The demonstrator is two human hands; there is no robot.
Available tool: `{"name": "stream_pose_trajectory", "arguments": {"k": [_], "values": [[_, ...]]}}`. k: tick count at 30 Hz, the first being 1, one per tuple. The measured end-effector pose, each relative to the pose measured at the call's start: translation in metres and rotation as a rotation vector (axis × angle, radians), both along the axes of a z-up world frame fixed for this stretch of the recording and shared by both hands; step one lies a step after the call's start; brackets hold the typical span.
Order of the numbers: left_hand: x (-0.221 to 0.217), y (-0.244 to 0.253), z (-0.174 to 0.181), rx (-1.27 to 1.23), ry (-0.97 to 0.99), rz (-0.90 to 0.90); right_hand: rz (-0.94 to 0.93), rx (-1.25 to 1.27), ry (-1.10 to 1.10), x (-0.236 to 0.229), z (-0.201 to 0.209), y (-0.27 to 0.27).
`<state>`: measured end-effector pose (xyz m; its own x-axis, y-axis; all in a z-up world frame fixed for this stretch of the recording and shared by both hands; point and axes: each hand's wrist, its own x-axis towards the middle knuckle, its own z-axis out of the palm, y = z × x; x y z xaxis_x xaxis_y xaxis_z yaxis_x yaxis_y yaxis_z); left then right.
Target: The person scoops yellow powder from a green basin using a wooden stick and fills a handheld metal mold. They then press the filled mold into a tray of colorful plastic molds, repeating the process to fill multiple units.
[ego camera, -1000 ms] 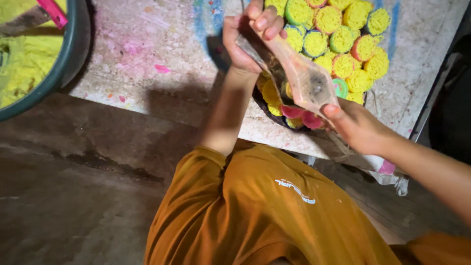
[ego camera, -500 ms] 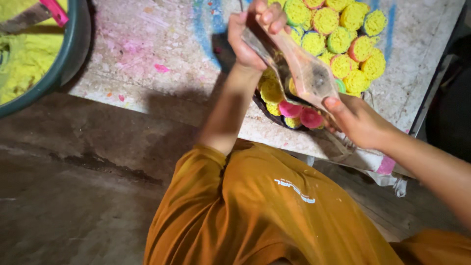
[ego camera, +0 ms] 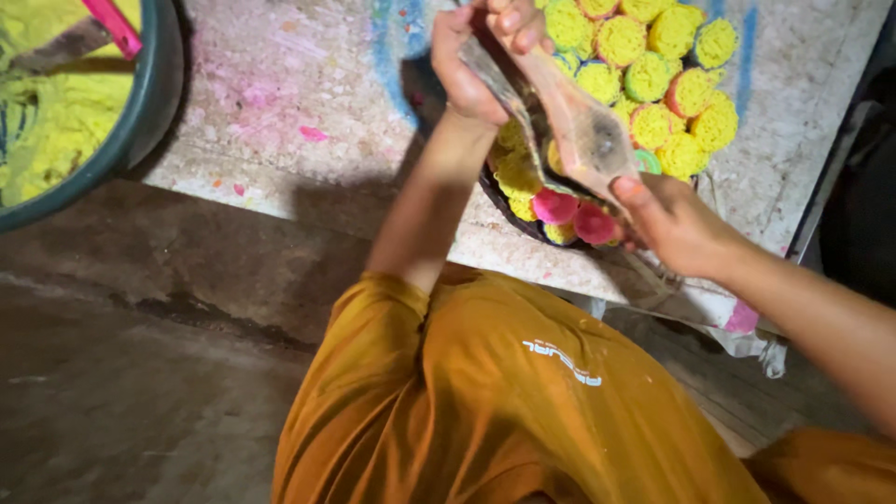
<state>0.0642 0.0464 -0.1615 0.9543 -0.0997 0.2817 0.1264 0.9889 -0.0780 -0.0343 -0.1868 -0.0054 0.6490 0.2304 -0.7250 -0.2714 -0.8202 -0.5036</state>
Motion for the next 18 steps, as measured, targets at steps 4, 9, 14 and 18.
{"name": "stream_pose_trajectory", "arguments": {"k": [4,9,14,18], "values": [[0.0,0.004,0.01,0.04,0.021,-0.037,-0.122,0.158,0.11,-0.002,-0.004,0.001],[0.01,-0.004,0.018,0.032,-0.036,-0.019,0.006,0.0,-0.091,0.0,-0.011,-0.013],[0.009,0.012,0.003,0.564,0.116,-0.037,-0.035,0.299,-0.114,0.0,-0.03,-0.037],[-0.027,0.019,-0.016,1.259,0.345,-0.344,-0.013,0.391,-0.213,-0.01,-0.051,-0.045]]}}
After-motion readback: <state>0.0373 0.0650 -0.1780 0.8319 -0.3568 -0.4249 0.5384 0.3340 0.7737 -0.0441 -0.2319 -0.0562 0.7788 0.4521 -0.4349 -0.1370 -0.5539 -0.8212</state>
